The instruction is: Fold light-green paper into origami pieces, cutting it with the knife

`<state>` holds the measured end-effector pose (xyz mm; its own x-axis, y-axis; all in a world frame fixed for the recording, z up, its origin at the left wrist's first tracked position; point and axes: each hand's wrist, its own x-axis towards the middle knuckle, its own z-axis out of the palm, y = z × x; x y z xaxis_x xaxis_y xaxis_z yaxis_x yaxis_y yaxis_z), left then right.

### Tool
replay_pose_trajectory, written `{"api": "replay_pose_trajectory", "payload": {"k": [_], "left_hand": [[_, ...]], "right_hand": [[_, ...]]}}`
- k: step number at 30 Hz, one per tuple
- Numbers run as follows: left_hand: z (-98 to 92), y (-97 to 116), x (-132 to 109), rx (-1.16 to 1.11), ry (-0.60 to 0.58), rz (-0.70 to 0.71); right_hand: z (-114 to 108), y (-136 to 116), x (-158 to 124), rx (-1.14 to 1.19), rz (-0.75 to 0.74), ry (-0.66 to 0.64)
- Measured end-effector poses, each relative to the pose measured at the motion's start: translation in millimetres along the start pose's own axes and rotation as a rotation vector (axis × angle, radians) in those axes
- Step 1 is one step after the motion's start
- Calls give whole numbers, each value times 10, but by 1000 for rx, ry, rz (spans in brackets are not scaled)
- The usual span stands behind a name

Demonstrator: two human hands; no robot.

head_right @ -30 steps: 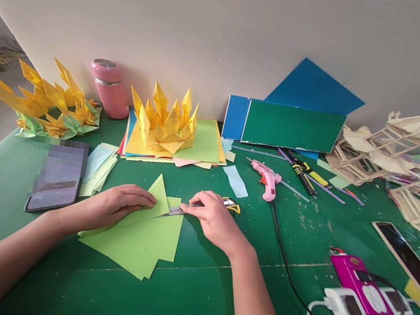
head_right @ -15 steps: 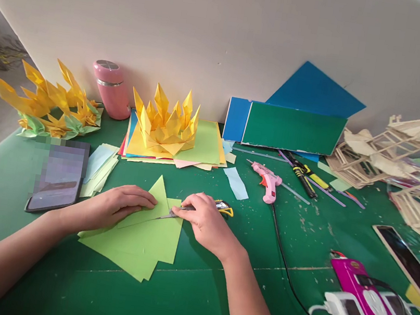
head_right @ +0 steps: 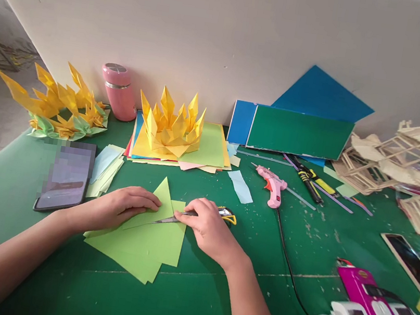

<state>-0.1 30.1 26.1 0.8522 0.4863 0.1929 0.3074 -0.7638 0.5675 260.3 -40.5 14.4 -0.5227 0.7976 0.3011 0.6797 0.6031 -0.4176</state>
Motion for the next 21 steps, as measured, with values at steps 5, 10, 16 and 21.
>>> {"api": "replay_pose_trajectory", "payload": {"k": [5,10,16,21], "left_hand": [[1,-9,4,2,-11,-6],[-5,-2,7,-10,-10,-17],[-7,8,7,-20,-12,-22],[-19,9,18,-24,-6,3]], "right_hand": [[46,-29,25,3,-1,-2],[54,-46,32,8,-5,-22],[47,-51,27,12,2,-23],[73,-94,60,-8,-17,-28]]}}
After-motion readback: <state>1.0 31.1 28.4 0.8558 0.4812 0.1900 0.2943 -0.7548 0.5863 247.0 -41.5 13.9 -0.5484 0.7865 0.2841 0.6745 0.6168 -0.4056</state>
